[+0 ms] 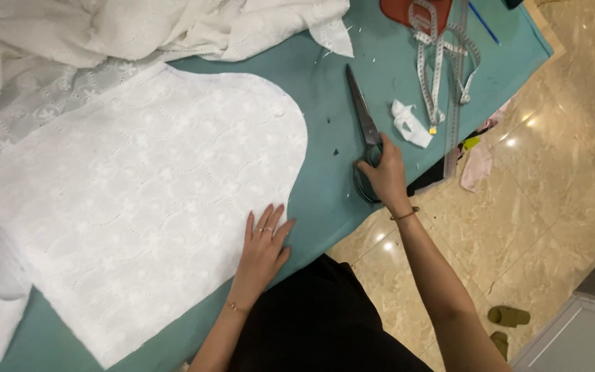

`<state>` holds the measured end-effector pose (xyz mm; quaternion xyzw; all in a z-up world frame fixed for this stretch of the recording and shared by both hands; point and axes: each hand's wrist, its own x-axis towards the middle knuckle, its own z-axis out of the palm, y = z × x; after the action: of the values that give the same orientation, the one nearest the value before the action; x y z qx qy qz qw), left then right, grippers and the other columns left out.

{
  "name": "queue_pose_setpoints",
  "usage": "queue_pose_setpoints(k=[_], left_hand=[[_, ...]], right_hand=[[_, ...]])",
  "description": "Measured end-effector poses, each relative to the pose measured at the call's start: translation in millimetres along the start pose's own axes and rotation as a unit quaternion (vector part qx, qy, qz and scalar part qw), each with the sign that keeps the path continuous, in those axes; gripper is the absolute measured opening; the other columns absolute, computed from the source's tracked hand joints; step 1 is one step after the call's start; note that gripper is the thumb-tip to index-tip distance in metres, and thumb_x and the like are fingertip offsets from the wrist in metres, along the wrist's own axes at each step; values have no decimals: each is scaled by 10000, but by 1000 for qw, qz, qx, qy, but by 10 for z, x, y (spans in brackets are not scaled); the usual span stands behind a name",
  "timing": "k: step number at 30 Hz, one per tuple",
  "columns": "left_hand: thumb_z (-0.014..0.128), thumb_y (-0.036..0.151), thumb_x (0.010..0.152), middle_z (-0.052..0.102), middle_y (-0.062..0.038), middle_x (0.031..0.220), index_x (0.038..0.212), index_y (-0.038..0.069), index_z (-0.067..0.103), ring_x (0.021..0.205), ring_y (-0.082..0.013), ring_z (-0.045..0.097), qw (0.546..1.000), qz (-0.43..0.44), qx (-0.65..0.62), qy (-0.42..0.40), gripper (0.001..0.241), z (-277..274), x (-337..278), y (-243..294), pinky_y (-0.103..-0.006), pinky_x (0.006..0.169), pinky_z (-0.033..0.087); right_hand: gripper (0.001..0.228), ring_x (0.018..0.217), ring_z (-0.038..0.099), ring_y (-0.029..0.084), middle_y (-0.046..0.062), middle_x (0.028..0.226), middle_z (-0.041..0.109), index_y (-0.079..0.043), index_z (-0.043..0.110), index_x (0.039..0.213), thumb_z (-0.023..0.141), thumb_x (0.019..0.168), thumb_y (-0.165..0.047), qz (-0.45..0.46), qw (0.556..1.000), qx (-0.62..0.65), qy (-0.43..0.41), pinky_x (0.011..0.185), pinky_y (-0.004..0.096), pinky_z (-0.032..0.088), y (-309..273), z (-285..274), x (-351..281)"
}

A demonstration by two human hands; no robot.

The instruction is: Cutting and marking white patterned fabric to create garment pieces on a tailoring workbench.

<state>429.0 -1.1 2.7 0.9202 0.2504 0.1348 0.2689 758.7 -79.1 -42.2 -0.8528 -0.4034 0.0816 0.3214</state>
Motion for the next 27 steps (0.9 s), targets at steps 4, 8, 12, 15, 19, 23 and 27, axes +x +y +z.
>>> queue_pose_setpoints(k=[4, 8, 12, 15, 19, 23, 27], left_hand=[[674, 44, 789, 443, -136, 1525, 1360, 79, 551, 1451, -326, 375, 1000, -2, 6, -23, 585, 55, -9, -15, -556, 1213, 232], [621, -23, 769, 499, -129, 1509, 1355, 66, 560, 1395, -313, 459, 998, -54, -4, -15, 596, 146, -54, -250, -469, 1176, 342], [618, -6, 787, 535, -133, 1455, 1342, 38, 575, 1339, -299, 507, 999, -48, -11, 21, 558, 5, 94, -187, -471, 1117, 386], [654, 60, 800, 579, -96, 1384, 1254, 68, 623, 1281, -280, 532, 997, -73, -10, 9, 455, -191, 264, -75, -463, 1064, 404], [730, 282, 854, 640, -77, 1274, 1168, 77, 663, 1183, -275, 580, 996, -65, -60, 1, 381, -251, 444, -44, -456, 1005, 411], [707, 264, 918, 685, -51, 1203, 1138, 90, 685, 1135, -233, 625, 997, -55, -59, 5, 282, -90, 543, -92, -430, 1011, 434], [702, 218, 930, 697, -22, 1214, 1100, 104, 698, 1143, -213, 629, 996, -65, -62, 5, 205, 15, 674, -262, -422, 1005, 445]], right_hand=[[789, 890, 629, 383, 245, 1065, 646, 77, 522, 1411, 868, 796, -276, -106, 993, -57, 8, 756, 452, 518, 31, -55, 439], [392, 932, 673, 350, 135, 1026, 729, -117, 750, 1095, 823, 887, -442, -188, 964, -186, -29, 816, 439, 539, 263, -201, 961], [165, 914, 669, 376, 169, 1035, 711, -135, 773, 1083, 769, 968, -255, -132, 974, -182, -6, 773, 476, 523, 825, -573, 1936], [277, 957, 659, 385, 203, 1112, 672, -16, 697, 1196, 724, 949, -139, -193, 932, -262, 162, 762, 488, 491, 2119, -648, 2765], [550, 1171, 559, 397, 163, 1320, 595, -52, 582, 1324, 790, 823, -141, 33, 927, -348, 133, 880, 556, 426, 3031, -680, 3421], [767, 1185, 570, 418, 187, 1373, 605, -44, 530, 1480, 843, 784, -120, -19, 918, -379, 112, 883, 571, 436, 3891, -535, 3804], [725, 1077, 624, 429, 249, 1284, 624, 16, 537, 1456, 815, 790, -58, -61, 925, -372, 59, 855, 485, 499, 4149, -466, 4010]])
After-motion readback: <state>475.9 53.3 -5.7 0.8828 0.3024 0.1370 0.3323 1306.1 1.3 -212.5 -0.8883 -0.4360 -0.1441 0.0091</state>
